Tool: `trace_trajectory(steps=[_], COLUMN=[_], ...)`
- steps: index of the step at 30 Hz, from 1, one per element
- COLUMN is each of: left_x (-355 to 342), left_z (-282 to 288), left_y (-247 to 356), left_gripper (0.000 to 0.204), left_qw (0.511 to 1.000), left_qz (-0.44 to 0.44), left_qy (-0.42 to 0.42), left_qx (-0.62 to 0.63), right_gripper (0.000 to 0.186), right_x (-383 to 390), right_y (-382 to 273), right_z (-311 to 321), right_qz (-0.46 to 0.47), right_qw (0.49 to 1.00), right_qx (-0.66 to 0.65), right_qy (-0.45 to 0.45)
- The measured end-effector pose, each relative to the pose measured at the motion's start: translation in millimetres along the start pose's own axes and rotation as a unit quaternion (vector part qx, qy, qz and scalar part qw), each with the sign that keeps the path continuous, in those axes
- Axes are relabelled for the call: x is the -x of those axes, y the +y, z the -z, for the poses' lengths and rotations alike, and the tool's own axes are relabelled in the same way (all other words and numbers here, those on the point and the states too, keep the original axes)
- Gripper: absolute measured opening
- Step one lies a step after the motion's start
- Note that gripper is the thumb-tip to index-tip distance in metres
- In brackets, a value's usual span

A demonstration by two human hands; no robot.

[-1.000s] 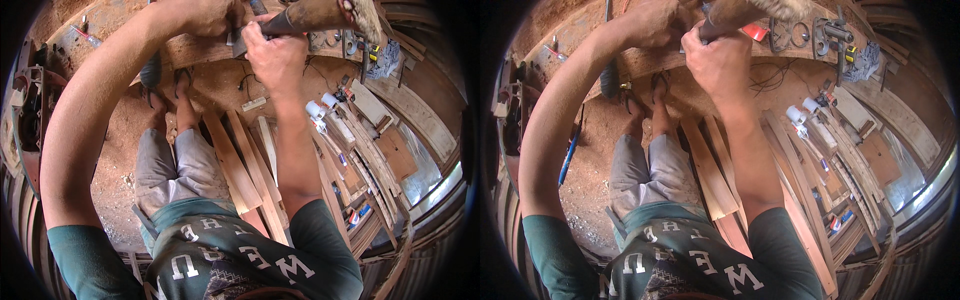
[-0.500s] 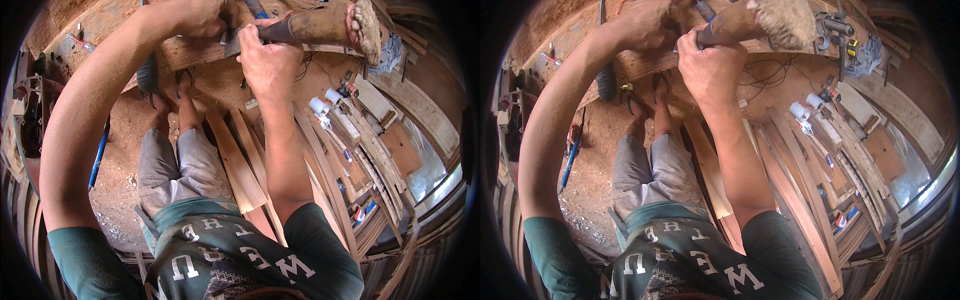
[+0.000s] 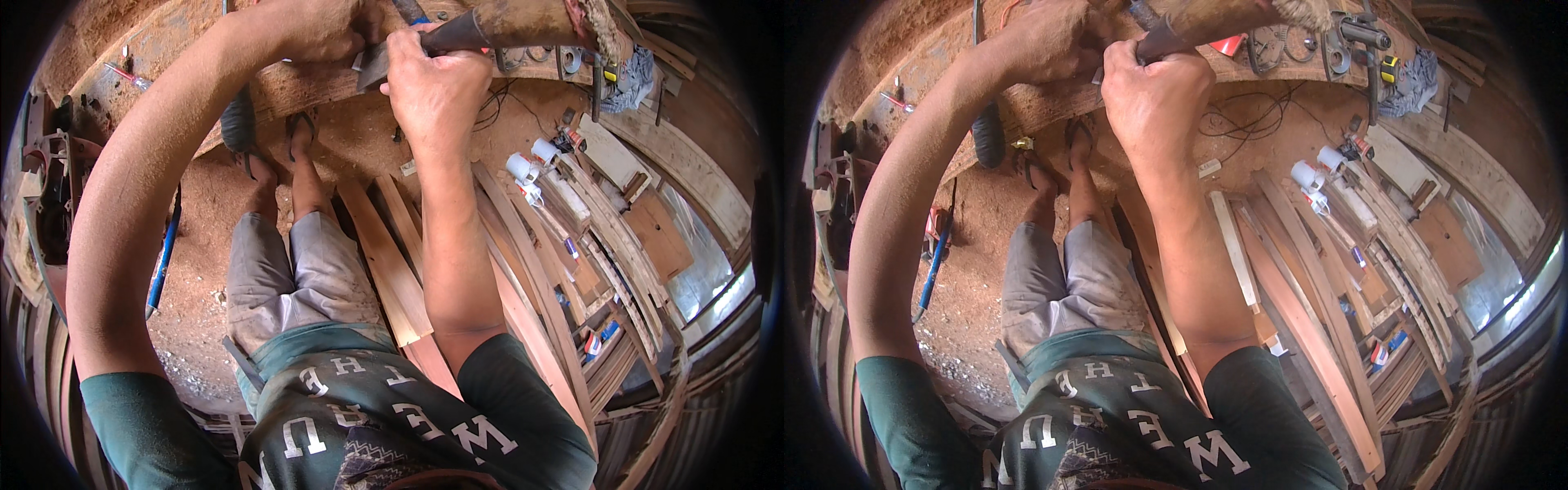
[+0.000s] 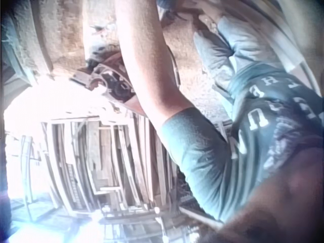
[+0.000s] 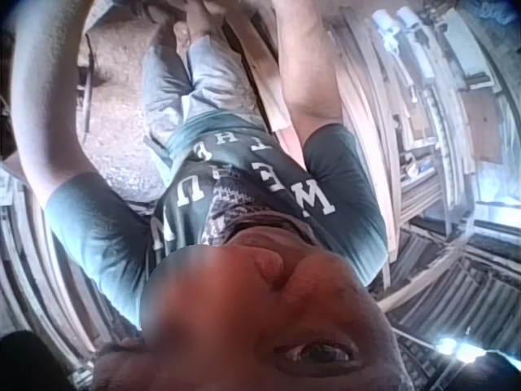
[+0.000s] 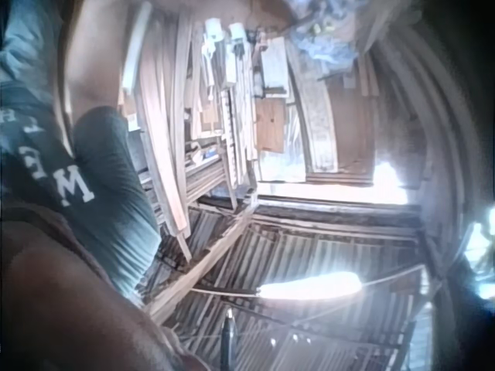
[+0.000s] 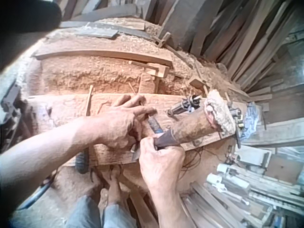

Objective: The person disassembles and reassembles components of an electric planer on a wooden workbench, using a screwdriver to adjust screws and a wooden mallet to tap parts into place.

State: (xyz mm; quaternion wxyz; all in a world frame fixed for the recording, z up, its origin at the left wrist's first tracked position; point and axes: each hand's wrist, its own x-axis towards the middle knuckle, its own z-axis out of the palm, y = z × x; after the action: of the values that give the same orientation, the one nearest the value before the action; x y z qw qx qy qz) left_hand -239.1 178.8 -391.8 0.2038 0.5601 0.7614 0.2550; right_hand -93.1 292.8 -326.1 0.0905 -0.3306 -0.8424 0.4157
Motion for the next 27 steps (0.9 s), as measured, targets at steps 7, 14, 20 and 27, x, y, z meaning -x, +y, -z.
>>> trace_trajectory(steps=[7, 14, 20, 27], left_x=[1, 0, 1, 4], left_z=[-3, 8, 3, 11], left_y=[0, 6, 2, 5], left_gripper=[0.032, 0.041, 0.037, 0.034], left_qw=[1.0, 0.998, 0.999, 1.0], left_qz=[0.013, 0.017, 0.005, 0.001], left_qy=[-0.003, -0.035, -0.031, -0.004], left_qx=[-0.011, -0.04, -0.044, 0.024], right_gripper=[0.018, 0.019, 0.018, 0.01], right_x=[-11, -8, -2, 14], right_y=[0, 2, -2, 6], right_z=[5, 7, 9, -2], right_qz=[-0.038, -0.014, 0.028, -0.028], right_qw=[0.999, 0.999, 0.998, 0.983], right_qx=[-0.026, 0.015, 0.047, -0.178], right_qy=[-0.017, -0.029, -0.044, -0.025])
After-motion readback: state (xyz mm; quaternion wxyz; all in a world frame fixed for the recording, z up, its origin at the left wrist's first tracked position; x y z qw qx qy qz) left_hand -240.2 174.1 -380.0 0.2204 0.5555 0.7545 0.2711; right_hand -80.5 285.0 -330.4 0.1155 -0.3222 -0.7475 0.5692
